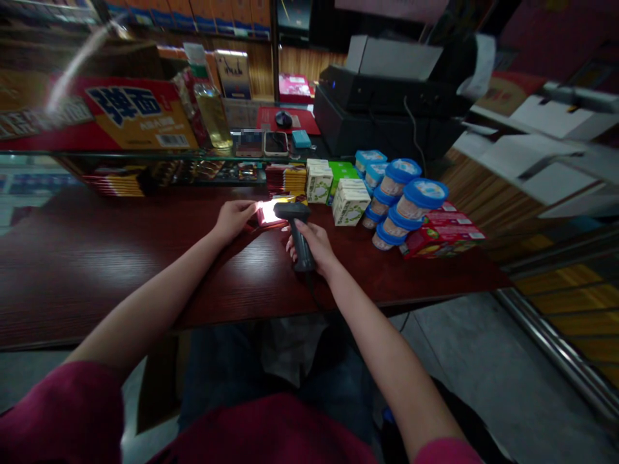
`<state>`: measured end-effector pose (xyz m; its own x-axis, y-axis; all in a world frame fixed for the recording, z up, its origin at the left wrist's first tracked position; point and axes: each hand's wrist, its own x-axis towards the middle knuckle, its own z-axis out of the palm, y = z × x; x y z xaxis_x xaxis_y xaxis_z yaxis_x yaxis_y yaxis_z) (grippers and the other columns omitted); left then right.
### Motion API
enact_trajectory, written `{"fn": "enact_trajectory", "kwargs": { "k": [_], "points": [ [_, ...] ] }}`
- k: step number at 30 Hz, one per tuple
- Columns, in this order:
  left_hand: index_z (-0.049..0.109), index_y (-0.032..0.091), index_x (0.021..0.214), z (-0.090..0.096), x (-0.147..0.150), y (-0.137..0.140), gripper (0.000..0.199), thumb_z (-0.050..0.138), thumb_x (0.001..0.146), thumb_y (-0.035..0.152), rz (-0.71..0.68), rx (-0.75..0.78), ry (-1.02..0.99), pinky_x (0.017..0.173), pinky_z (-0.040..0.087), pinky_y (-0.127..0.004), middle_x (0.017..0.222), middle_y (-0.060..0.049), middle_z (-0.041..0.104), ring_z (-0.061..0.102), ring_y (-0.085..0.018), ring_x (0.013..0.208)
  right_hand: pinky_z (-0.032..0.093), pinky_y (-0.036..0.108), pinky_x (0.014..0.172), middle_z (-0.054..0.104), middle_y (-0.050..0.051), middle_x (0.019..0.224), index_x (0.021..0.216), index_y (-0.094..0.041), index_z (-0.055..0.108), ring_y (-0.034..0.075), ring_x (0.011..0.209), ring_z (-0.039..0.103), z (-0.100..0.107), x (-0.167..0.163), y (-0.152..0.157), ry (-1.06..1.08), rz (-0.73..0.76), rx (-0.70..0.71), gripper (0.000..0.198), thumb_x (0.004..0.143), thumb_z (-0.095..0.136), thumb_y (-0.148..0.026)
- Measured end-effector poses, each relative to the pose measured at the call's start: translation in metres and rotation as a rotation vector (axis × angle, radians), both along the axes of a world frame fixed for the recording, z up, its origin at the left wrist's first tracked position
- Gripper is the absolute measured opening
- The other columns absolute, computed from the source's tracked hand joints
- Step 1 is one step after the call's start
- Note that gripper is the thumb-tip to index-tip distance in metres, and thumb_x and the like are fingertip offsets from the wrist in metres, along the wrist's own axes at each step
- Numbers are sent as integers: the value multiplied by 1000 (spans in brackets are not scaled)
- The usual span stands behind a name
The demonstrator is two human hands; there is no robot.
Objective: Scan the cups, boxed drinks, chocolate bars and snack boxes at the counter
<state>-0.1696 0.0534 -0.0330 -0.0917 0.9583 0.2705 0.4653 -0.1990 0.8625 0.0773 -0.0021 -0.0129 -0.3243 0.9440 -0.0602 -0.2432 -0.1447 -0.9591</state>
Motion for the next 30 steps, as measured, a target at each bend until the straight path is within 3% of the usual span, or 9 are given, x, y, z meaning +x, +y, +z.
{"fn": "enact_trajectory", "kwargs": {
  "k": [4,9,12,16,20,22,30],
  "points": [
    [83,16,106,-2,-1,3,38,65,91,46,-52,-5,-82,68,55,-26,95,-6,81,73,-22,86,47,21,38,70,3,60,91,-14,72,12,42,59,0,0,0,19,0,-7,55,76,79,-67],
    [78,14,113,-1,-17,-3,53,75,83,58,-140,-103,-351,76,64,-36,104,-10,80,75,-24,89,46,21,36,69,3,59,94,-14,71,13,41,57,3,4,-4,5,-16,-43,59,71,81,-67],
    [76,14,113,3,-50,-14,59,79,78,62,-80,-56,-425,84,65,-41,111,-12,79,76,-26,96,45,22,35,69,4,59,96,-13,72,13,41,57,5,4,-6,-4,6,-40,59,71,81,-66],
    [73,14,114,14,-122,-27,63,79,75,63,121,165,-393,91,63,-43,112,-12,78,75,-27,100,45,22,35,67,3,59,93,-14,72,13,40,55,7,-14,-1,1,56,-65,53,74,81,-63],
    [72,16,108,32,-202,-37,43,73,83,51,475,450,-149,98,59,-41,109,-10,78,74,-24,101,45,22,35,67,3,61,91,-16,71,12,40,54,9,-63,13,73,112,-132,48,77,78,-62],
    [71,17,107,38,-234,-43,32,66,89,43,566,517,-37,102,58,-39,113,-9,78,73,-23,107,45,22,36,67,4,62,92,-16,71,12,41,54,11,-97,22,100,164,-147,47,81,76,-61],
    [73,21,114,30,-302,-53,29,52,98,31,507,474,222,107,54,-38,125,-7,77,71,-21,120,46,18,40,65,1,61,95,-13,70,9,44,54,4,-224,57,268,256,-258,46,93,65,-59]
  ]
}}
